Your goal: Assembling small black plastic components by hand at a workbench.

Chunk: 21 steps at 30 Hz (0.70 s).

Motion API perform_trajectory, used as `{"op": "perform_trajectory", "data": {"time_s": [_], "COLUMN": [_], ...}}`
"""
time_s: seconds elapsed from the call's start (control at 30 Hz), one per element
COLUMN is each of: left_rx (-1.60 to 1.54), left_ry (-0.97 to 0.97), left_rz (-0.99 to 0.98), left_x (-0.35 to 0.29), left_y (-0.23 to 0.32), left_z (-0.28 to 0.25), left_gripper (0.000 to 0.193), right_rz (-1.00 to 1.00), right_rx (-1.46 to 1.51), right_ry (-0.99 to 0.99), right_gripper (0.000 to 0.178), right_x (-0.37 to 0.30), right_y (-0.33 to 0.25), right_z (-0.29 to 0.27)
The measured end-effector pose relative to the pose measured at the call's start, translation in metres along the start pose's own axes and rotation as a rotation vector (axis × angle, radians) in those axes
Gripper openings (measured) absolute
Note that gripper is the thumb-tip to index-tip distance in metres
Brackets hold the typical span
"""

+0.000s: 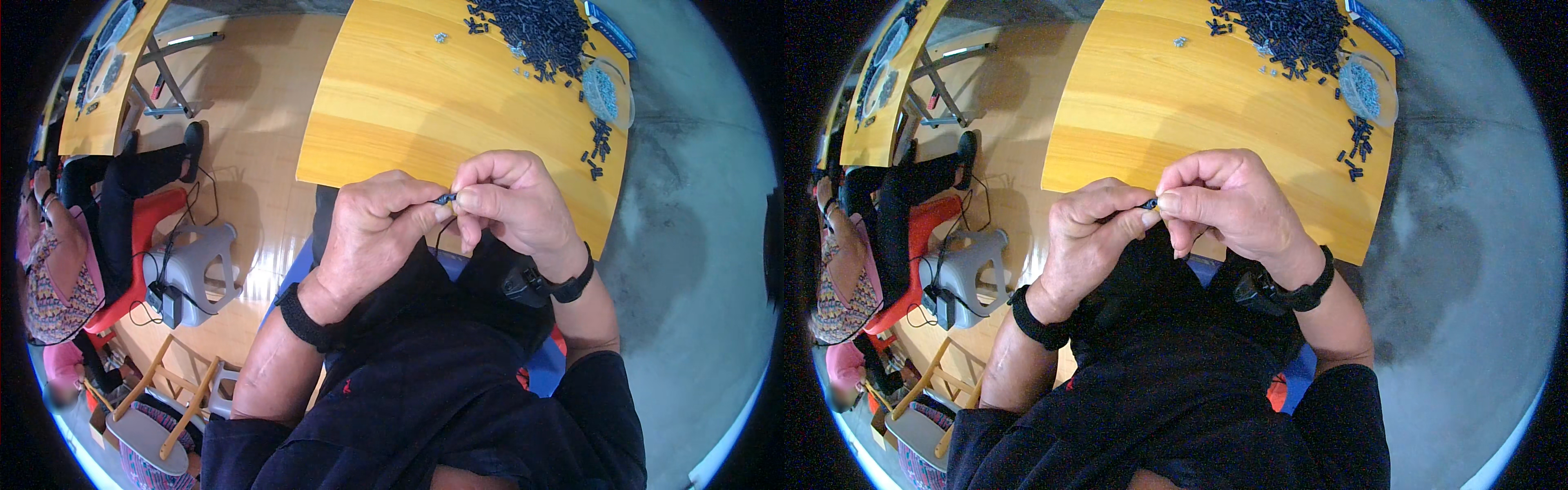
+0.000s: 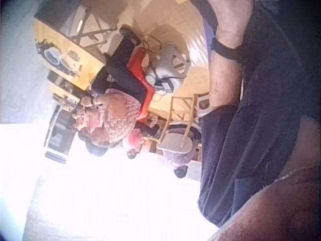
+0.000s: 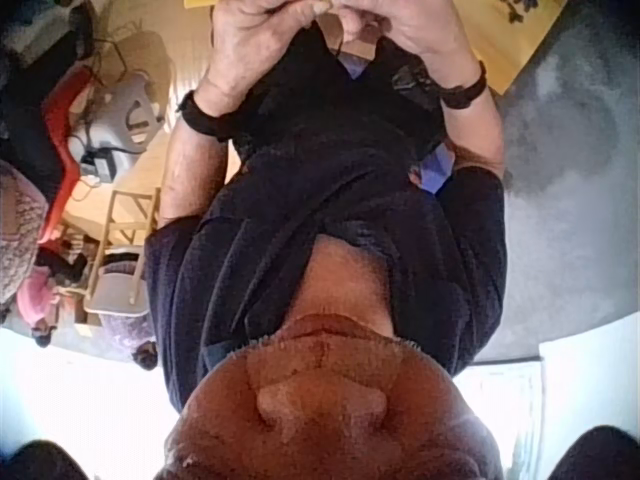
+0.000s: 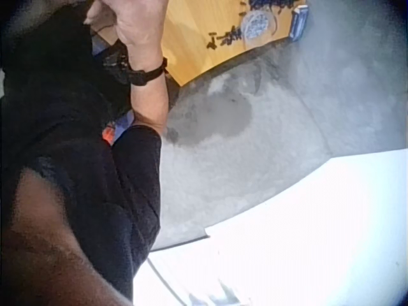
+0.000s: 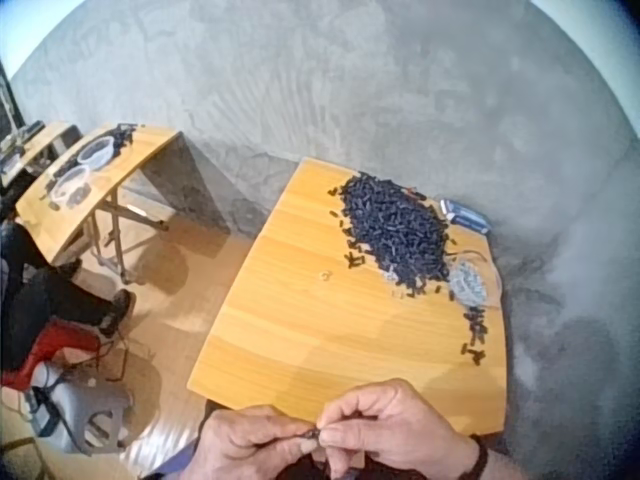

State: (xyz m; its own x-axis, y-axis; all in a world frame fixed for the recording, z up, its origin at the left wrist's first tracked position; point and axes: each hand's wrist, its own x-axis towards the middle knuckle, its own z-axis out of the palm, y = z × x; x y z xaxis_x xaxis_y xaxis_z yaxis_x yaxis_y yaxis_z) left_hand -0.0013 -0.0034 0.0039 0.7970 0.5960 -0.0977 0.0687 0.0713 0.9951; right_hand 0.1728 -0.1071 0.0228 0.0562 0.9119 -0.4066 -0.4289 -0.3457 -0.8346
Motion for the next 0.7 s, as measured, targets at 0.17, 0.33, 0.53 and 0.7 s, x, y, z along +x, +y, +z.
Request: {"op": "perform_trajectory", "data": {"time_s": [0.17,0.33,0.53,0.7], "left_rx": [0.015,0.019,0.083,0.07], "left_ry": [-0.002,-0.004,-0.044,-0.01], "left_rz": [0.02,0.014,0.034,0.048], "left_x": [0.001,0.0,-0.002,-0.001], "left_y": [0.004,0.003,0.004,0.007], "left_z": [-0.001,-0.001,-0.002,0.002], "left_gripper": [0.011,0.012,0.011,0.01], "right_rz": [-0.003,0.001,0.021,-0.016], "right_rx": [0.17,0.263,0.223,0.231], "right_ry": [-0.03,-0.065,-0.022,0.037], "right_gripper": [0.016,0.017,0.013,0.011], "right_x": [0.0,-0.001,-0.004,-0.008], "right_y": [0.005,0.006,0.006,0.014], "right_z": [0.002,0.004,0.007,0.013]}}
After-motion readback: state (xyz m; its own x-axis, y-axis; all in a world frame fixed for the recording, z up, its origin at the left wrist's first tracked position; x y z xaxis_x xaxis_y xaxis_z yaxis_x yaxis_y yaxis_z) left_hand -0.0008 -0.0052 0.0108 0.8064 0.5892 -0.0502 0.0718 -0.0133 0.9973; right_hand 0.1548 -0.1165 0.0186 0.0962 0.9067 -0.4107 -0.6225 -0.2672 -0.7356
